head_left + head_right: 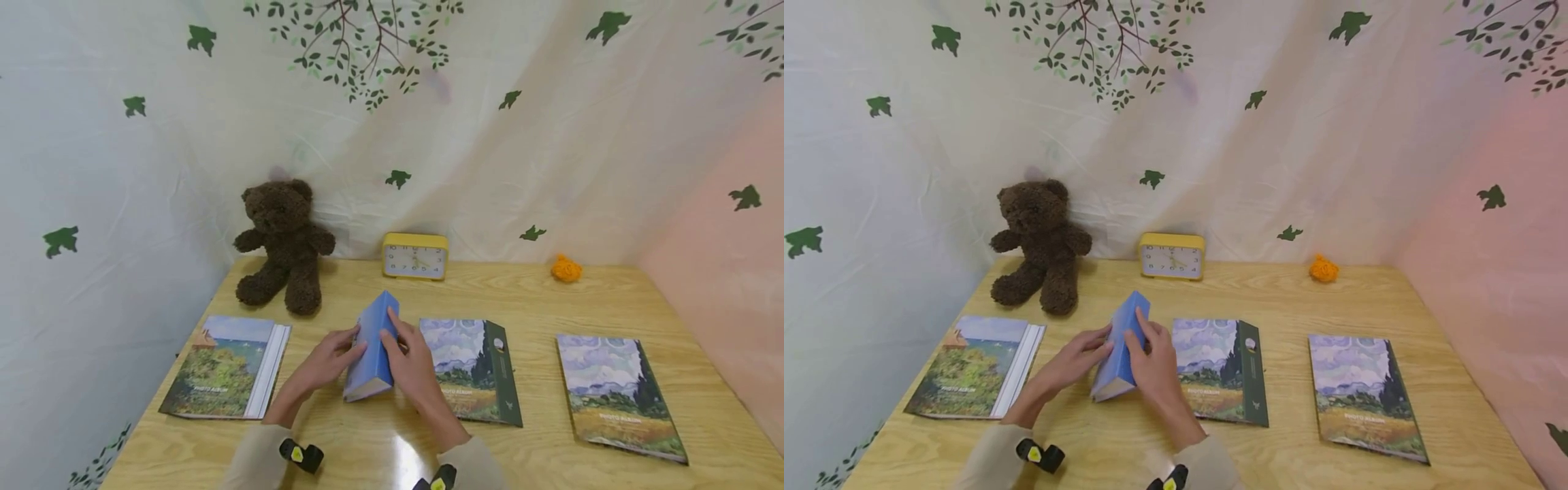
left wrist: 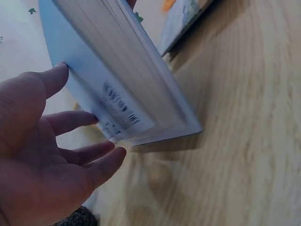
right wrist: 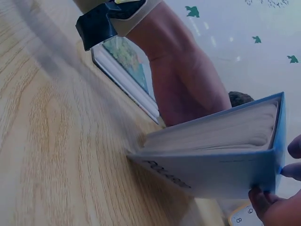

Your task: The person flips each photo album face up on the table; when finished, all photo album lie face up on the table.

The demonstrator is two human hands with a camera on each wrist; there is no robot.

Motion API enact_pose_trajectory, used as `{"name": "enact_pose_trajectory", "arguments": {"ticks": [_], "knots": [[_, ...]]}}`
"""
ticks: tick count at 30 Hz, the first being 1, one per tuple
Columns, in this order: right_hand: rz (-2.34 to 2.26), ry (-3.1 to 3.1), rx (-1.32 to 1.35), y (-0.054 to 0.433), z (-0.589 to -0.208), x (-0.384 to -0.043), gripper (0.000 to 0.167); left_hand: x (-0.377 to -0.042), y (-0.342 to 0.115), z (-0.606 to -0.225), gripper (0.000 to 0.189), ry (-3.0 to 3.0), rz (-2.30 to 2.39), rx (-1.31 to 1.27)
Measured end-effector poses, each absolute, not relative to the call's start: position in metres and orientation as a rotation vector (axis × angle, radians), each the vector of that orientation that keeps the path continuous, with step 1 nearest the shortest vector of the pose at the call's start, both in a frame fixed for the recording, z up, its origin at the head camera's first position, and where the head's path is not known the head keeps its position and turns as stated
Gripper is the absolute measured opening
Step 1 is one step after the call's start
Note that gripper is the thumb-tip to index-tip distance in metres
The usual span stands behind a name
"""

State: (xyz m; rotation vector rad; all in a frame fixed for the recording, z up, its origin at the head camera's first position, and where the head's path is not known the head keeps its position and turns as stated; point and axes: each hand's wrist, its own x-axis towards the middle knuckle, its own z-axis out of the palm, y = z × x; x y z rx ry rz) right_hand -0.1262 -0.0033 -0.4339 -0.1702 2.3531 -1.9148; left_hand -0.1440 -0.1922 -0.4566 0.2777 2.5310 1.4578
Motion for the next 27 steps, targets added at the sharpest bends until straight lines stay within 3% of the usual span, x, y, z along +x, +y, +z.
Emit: {"name": "enact_pose_trajectory", "arguments": {"ticks": [5,10,27], "knots": [[-2.009,2.332,-0.185,-0.003,-0.429,-0.123,0.048,-0.143,-0.191,-0.448,0.053,2.411,1.576,0.359],[-2.067,2.3,-0.25,-0.01,-0.43,-0.123,0.049,-0.14,-0.197,-0.435,0.059,2.214,1.734,0.295],[-1.801,2.407,-0.405,-0.038,-0.468,-0.13,0.05,-0.134,-0.229,-0.413,0.056,2.679,1.482,0.161]]}}
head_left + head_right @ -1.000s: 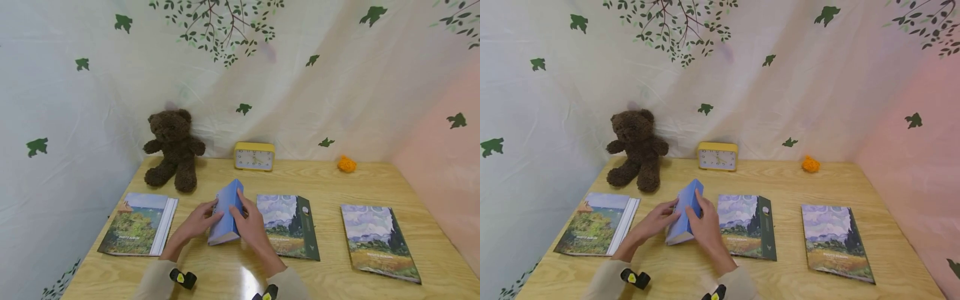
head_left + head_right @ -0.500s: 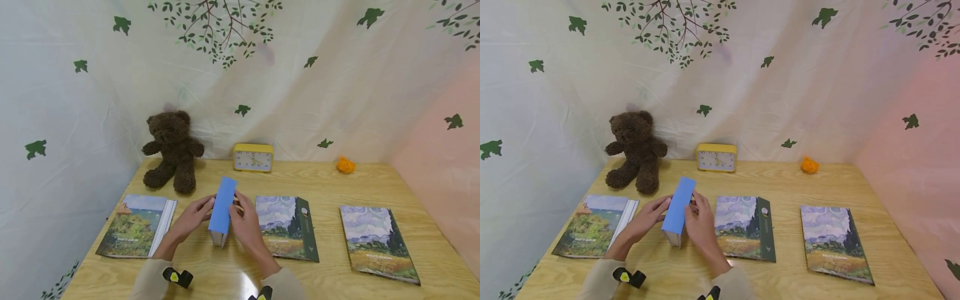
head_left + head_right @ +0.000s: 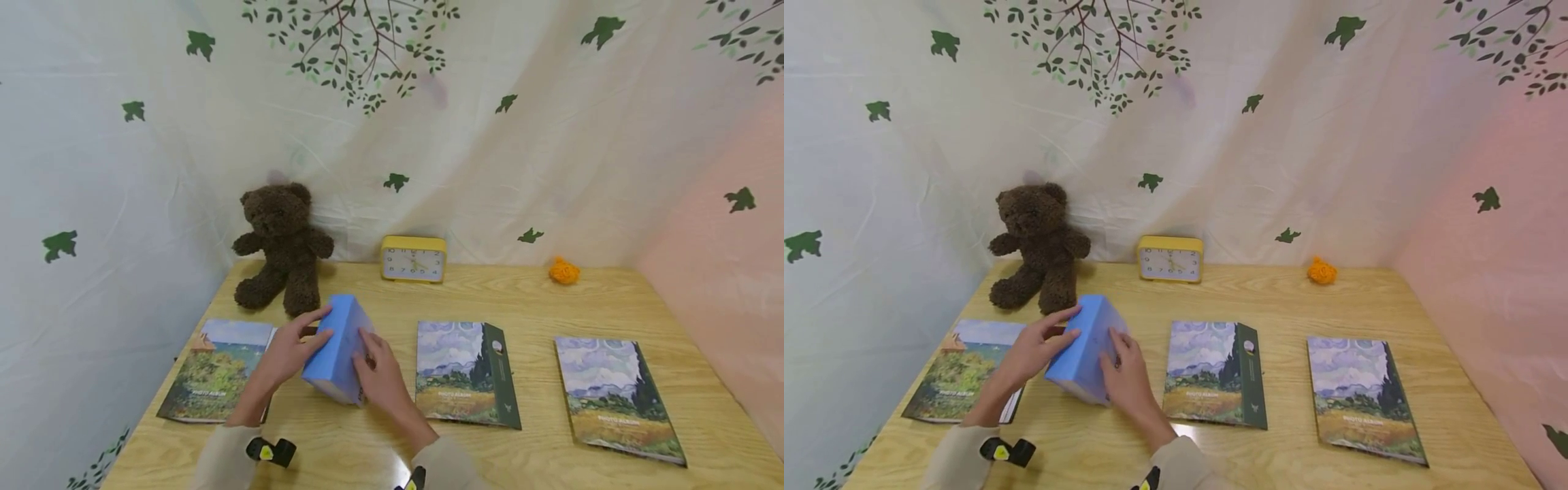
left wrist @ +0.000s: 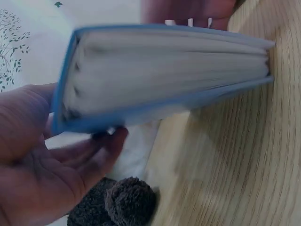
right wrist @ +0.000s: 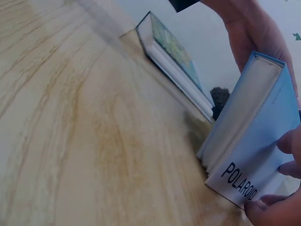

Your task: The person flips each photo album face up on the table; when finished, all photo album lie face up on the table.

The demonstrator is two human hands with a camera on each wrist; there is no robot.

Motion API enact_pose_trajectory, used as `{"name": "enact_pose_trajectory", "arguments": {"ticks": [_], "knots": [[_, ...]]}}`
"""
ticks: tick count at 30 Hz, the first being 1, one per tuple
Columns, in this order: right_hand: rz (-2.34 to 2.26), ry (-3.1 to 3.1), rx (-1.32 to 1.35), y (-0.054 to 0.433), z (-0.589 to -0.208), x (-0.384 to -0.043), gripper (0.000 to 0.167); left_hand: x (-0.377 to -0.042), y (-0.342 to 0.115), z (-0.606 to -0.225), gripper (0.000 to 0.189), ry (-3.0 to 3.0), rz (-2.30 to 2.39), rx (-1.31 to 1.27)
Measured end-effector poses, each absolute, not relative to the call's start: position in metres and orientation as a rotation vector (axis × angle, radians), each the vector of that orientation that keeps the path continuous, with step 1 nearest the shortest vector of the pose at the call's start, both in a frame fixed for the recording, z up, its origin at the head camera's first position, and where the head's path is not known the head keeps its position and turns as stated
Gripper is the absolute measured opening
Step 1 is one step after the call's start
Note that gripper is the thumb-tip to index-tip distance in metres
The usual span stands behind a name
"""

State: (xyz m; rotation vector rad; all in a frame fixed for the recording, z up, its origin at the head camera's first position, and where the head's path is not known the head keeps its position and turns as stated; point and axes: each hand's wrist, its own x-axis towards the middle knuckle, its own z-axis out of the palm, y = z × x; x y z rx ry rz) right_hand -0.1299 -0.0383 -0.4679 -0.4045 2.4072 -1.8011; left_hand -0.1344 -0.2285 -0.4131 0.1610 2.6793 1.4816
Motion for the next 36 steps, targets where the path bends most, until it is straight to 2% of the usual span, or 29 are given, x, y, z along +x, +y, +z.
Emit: {"name": "enact_pose_trajectory", "arguments": {"ticks": [9,24,30,36], "knots": [[-1.566,2.623,-0.386,-0.048,-0.485,-0.127,0.052,-0.133,-0.236,-0.416,0.056,2.898,1.151,0.063],[-1.461,2.665,-0.458,-0.051,-0.484,-0.123,0.061,-0.13,-0.232,-0.434,0.054,2.935,0.764,0.022],[-1.53,2.632,-0.463,-0.037,-0.479,-0.13,0.057,-0.132,-0.22,-0.432,0.055,2.964,0.74,-0.031],[-1.672,2.691,-0.339,-0.004,-0.465,-0.141,0.049,-0.131,-0.196,-0.435,0.05,3.211,0.785,-0.055]]}}
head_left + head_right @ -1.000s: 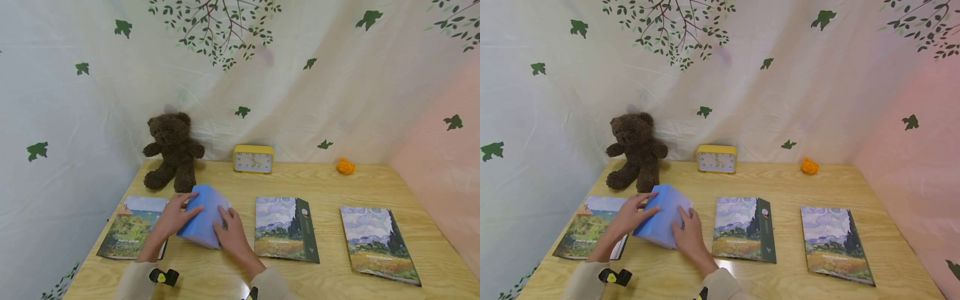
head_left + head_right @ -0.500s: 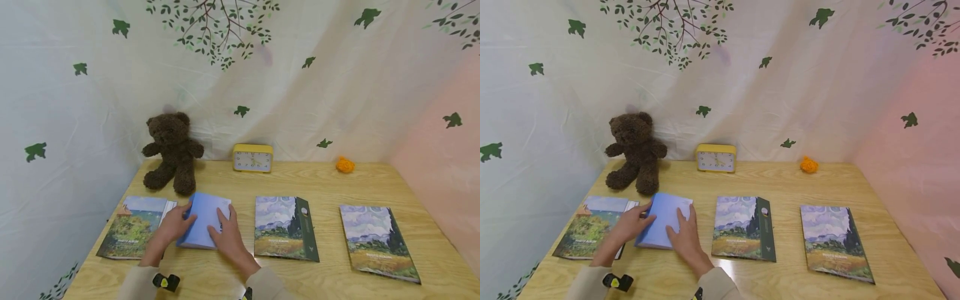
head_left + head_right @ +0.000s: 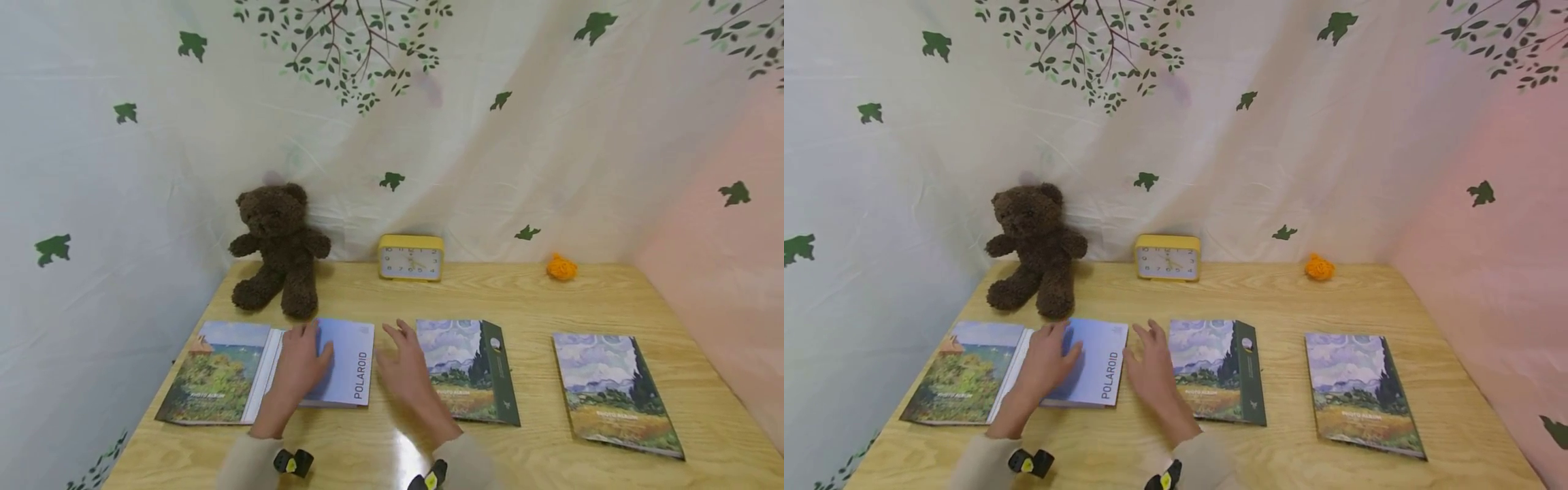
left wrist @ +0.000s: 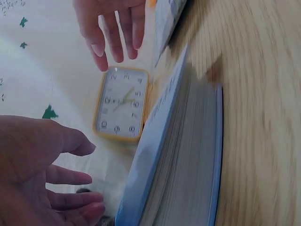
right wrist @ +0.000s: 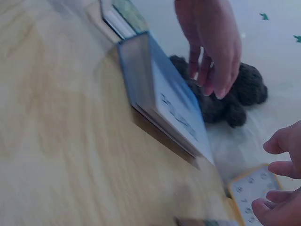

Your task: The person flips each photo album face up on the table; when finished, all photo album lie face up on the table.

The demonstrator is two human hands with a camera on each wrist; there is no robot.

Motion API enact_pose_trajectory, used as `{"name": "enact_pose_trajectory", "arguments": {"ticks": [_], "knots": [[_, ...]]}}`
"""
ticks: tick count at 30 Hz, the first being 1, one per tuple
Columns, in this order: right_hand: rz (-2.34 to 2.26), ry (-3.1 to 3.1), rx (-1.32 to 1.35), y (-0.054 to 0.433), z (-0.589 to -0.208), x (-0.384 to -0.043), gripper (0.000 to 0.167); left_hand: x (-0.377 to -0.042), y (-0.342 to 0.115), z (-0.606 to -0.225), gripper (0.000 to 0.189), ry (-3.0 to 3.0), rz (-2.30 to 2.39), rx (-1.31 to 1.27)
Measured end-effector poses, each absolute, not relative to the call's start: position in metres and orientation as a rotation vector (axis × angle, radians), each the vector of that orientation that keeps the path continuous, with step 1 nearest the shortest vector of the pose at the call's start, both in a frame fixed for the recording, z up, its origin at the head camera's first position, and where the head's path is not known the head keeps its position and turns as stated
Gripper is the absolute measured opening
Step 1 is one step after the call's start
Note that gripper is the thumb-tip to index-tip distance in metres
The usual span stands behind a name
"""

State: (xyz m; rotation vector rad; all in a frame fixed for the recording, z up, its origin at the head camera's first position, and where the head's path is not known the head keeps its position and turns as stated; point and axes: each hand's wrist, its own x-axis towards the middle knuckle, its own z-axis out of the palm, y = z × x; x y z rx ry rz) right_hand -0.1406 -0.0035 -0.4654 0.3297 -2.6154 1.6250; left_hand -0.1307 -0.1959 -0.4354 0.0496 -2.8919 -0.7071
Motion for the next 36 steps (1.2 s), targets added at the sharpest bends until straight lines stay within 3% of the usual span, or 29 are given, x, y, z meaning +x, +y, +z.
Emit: {"name": "enact_pose_trajectory", "arguments": {"ticks": [7,19,28,36], "knots": [[1.663,-2.611,0.152,0.056,-0.448,-0.149,0.047,-0.133,-0.158,-0.442,0.042,-2.748,-0.809,-0.127],[1.406,-2.862,-0.046,0.14,-0.455,-0.134,0.059,-0.123,-0.101,-0.455,0.052,-3.007,-1.094,-0.458],[1.388,-2.968,-0.072,0.158,-0.463,-0.121,0.063,-0.126,-0.063,-0.464,0.055,-3.012,-1.139,-0.441],[1.871,-2.694,-0.301,0.165,-0.461,-0.122,0.057,-0.124,-0.049,-0.463,0.055,-3.004,-1.105,-0.532]]}}
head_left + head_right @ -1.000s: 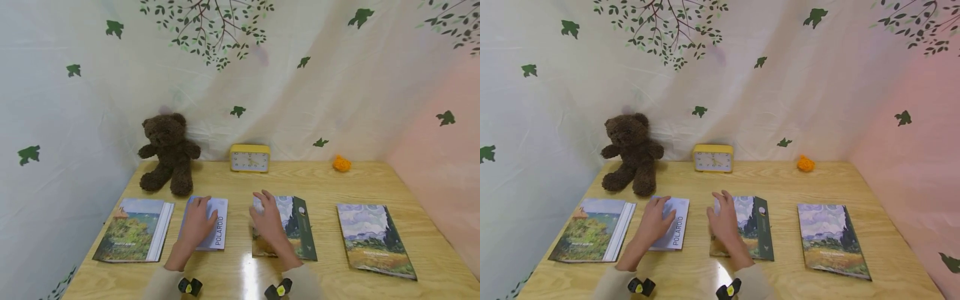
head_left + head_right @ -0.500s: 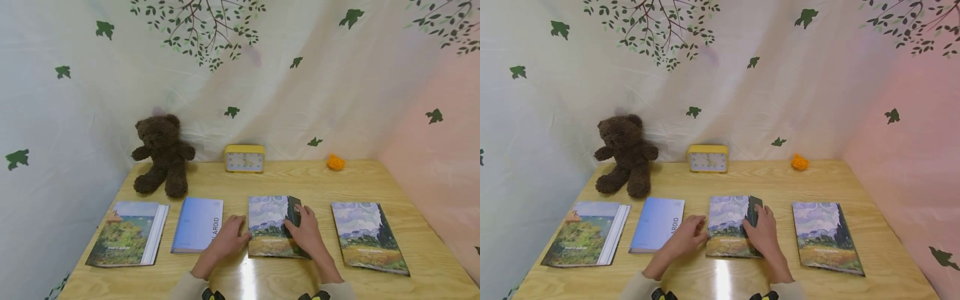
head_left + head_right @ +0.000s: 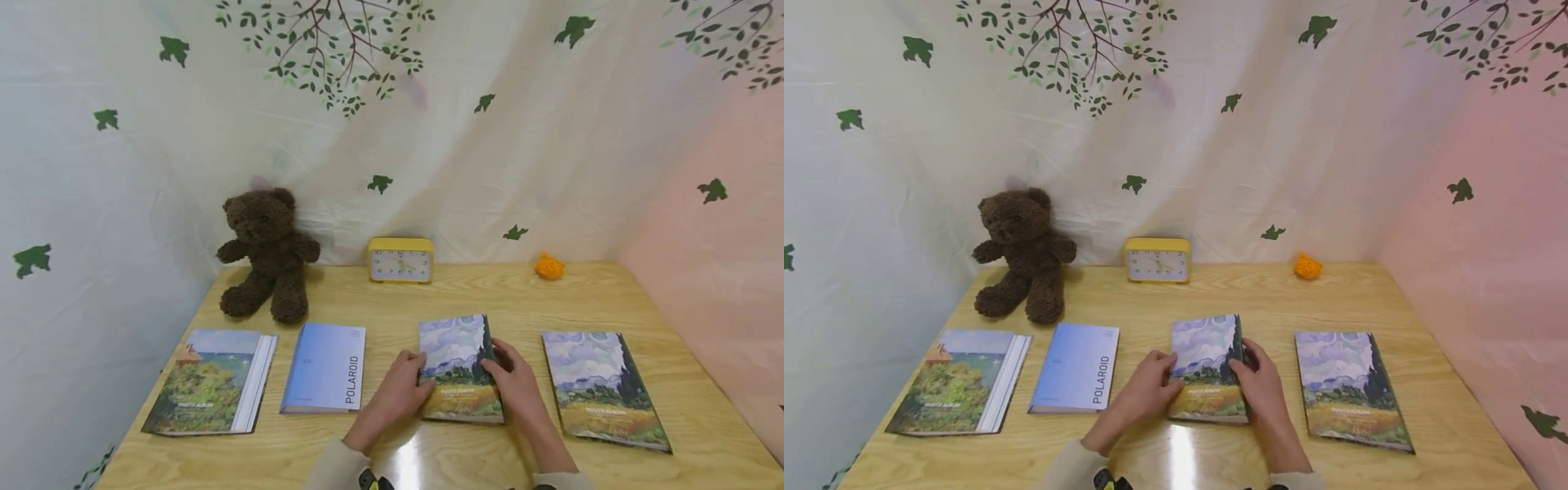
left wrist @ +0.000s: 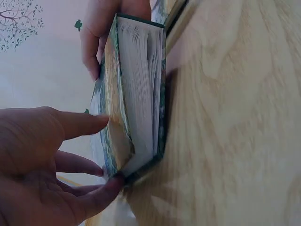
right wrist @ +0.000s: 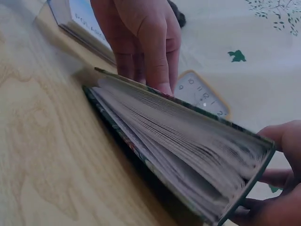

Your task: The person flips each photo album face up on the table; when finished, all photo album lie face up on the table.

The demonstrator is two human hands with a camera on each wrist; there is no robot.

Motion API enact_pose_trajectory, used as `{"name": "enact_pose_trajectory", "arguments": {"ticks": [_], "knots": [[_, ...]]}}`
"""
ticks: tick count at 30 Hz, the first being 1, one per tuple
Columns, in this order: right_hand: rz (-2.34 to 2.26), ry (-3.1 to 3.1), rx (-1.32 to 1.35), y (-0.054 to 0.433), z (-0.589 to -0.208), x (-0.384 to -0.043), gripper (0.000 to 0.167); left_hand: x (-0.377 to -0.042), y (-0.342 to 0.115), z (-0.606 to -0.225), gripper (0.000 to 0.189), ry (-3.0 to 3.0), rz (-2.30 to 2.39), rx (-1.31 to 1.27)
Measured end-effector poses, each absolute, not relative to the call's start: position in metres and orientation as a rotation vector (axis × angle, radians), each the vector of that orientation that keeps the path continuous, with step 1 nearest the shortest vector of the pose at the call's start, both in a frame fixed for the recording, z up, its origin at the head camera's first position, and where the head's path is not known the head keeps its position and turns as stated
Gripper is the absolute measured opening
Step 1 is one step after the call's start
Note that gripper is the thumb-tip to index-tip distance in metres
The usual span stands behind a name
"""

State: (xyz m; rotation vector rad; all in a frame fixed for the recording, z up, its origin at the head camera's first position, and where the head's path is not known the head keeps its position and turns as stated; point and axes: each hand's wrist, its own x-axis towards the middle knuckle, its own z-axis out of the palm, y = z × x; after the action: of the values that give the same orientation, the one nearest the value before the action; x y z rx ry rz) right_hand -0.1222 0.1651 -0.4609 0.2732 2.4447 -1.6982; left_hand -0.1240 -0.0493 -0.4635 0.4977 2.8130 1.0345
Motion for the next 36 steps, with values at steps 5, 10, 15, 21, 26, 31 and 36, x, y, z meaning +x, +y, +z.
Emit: {"name": "enact_pose_trajectory", "arguments": {"ticks": [5,10,15,21,26,31,36], "knots": [[-1.789,2.408,0.263,0.167,-0.45,-0.122,0.062,-0.122,-0.043,-0.454,0.077,2.719,1.04,0.442],[-1.842,2.382,0.259,0.168,-0.432,-0.122,0.075,-0.122,-0.035,-0.451,0.083,2.638,1.14,0.472],[-1.834,2.373,0.269,0.17,-0.42,-0.12,0.074,-0.128,-0.03,-0.451,0.08,2.585,1.2,0.528],[-1.937,2.372,0.196,0.168,-0.413,-0.118,0.053,-0.136,-0.025,-0.449,0.075,2.315,1.439,0.44],[-2.016,2.362,0.091,0.16,-0.414,-0.119,0.049,-0.138,-0.026,-0.448,0.07,1.956,1.766,0.408],[-1.991,2.351,-0.014,0.153,-0.424,-0.123,0.052,-0.138,-0.035,-0.438,0.067,1.948,1.897,0.398],[-1.824,2.435,-0.069,0.148,-0.443,-0.123,0.049,-0.139,-0.046,-0.424,0.074,2.272,1.798,0.398]]}}
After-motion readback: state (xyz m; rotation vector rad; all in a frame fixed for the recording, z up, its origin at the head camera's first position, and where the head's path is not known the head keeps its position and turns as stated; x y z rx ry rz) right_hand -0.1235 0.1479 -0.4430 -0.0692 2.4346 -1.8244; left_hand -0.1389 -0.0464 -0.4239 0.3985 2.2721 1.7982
